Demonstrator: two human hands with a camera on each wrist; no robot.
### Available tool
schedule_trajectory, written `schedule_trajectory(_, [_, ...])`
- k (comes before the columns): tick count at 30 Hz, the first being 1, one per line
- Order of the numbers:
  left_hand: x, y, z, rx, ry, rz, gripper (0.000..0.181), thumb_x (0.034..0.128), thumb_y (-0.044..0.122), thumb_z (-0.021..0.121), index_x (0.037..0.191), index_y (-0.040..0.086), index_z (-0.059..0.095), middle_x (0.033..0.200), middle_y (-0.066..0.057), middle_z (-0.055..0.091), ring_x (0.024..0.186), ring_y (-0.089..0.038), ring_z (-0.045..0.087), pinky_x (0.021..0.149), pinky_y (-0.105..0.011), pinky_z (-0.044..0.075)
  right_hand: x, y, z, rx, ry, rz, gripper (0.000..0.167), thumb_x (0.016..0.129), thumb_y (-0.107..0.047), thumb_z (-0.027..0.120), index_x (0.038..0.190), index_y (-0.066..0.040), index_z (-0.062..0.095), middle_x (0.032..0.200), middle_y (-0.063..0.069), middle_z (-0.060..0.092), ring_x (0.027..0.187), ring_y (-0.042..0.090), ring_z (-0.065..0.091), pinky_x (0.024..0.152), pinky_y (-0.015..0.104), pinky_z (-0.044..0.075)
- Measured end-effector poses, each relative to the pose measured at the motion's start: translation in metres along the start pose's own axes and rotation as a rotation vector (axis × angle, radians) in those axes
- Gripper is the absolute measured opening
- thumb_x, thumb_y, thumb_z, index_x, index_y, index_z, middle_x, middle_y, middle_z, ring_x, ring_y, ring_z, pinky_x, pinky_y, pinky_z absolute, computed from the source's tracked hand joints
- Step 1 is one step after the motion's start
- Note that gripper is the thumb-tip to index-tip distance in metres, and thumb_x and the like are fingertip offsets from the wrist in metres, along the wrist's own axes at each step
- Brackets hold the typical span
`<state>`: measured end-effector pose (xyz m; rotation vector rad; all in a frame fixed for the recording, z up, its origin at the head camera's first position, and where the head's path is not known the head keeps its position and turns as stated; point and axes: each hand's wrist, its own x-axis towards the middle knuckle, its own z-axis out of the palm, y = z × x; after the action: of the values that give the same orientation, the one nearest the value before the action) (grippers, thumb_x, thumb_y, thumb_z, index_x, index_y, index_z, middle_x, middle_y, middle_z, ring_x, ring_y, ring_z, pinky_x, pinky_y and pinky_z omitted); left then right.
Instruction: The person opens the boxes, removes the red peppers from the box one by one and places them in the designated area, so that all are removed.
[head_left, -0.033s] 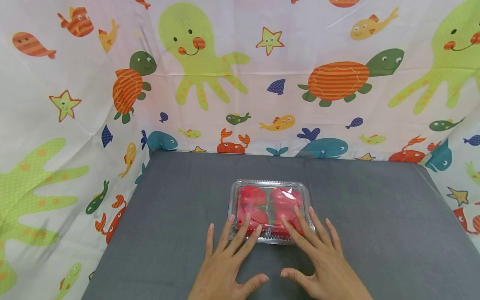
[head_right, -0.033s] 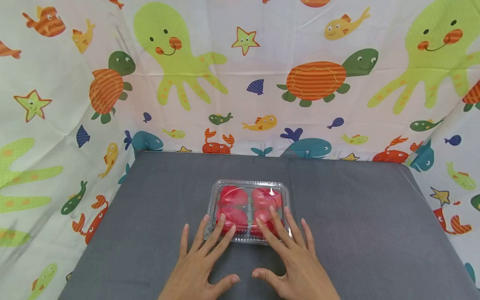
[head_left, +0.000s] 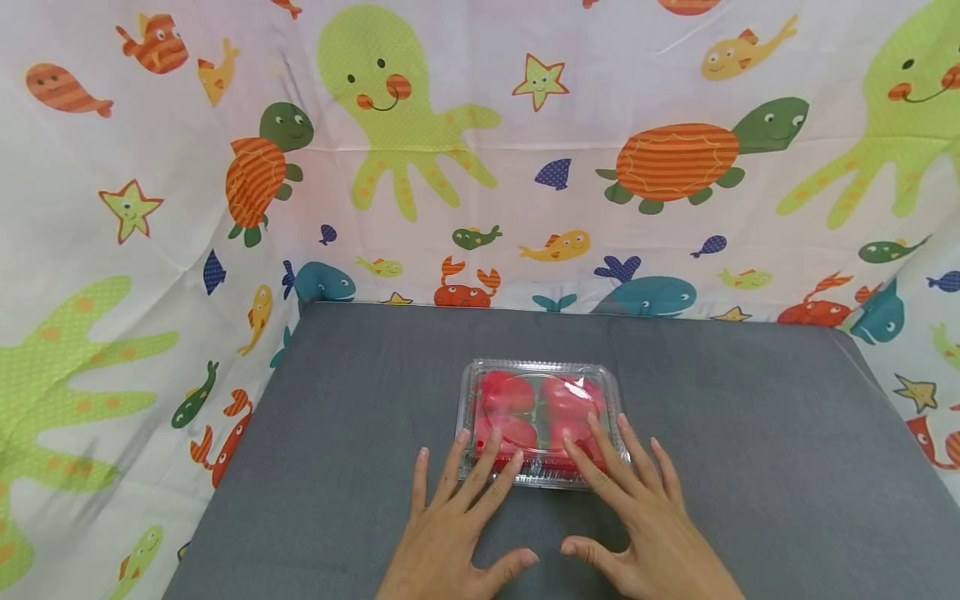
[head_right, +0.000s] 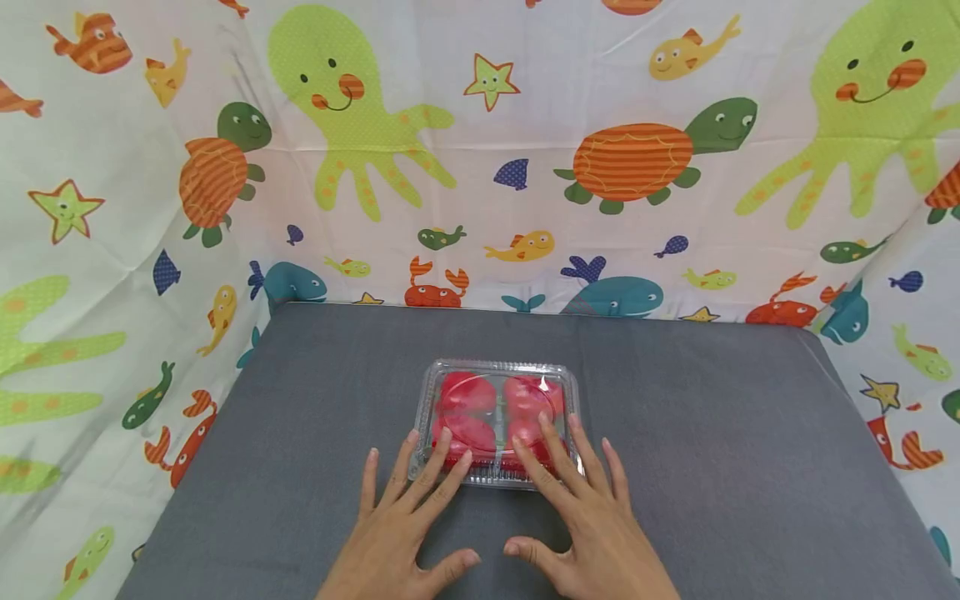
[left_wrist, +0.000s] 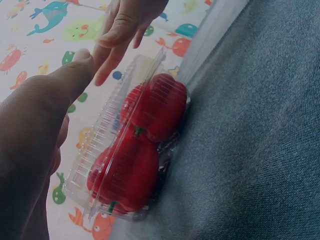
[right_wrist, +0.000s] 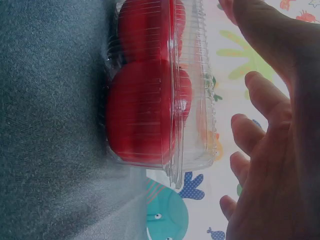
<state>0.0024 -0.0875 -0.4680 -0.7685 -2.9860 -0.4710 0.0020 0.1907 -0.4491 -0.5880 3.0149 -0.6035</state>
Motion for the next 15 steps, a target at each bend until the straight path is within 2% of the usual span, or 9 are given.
schedule_trajectory(6, [-0.0010, -0.0011, 0.0001, -0.001, 0.034, 0.013, 0.091, 0.0969, 0.082, 0.041, 0.170, 0.039, 0.007, 0.178, 0.008, 0.000, 0.164, -0.036, -0.003, 0.121, -0.059, -0.027, -0.0007, 0.0001, 0.0015, 0.012, 0.024, -0.009, 0.102, 0.087, -0.069, 0.073, 0.170, -0.039, 0.020, 0.179, -0.002, 0.003, 0.163, 0.032, -0.012, 0.124, 0.059, -0.022])
schedule_trajectory(11, [-0.0020, -0.0040, -0.0015, -0.044, 0.052, 0.007, 0.091, 0.0976, 0.081, 0.041, 0.171, 0.038, 0.010, 0.178, 0.007, 0.002, 0.164, -0.035, -0.001, 0.121, -0.050, -0.030, -0.0015, 0.0004, 0.0008, 0.020, 0.014, 0.026, 0.103, 0.086, -0.073, 0.071, 0.170, -0.040, 0.019, 0.179, -0.006, 0.000, 0.163, 0.032, -0.013, 0.124, 0.060, -0.022])
schedule_trajectory(13, [-0.0024, -0.0056, -0.0022, -0.079, 0.043, -0.014, 0.090, 0.0980, 0.080, 0.041, 0.171, 0.037, 0.009, 0.178, 0.008, 0.001, 0.164, -0.032, -0.004, 0.123, -0.048, -0.027, -0.0012, 0.0007, 0.0004, 0.025, 0.015, 0.036, 0.104, 0.086, -0.075, 0.069, 0.170, -0.040, 0.019, 0.179, -0.006, 0.001, 0.163, 0.032, -0.012, 0.124, 0.060, -0.021])
schedule_trajectory(15, [-0.0023, -0.0071, -0.0028, -0.123, 0.038, -0.044, 0.091, 0.0985, 0.078, 0.044, 0.171, 0.036, 0.008, 0.178, 0.009, -0.001, 0.164, -0.029, -0.006, 0.127, -0.052, -0.018, -0.0003, 0.0012, 0.0004, 0.036, 0.019, 0.046, 0.106, 0.086, -0.073, 0.071, 0.170, -0.039, 0.017, 0.179, -0.006, 0.003, 0.163, 0.032, -0.011, 0.125, 0.060, -0.019])
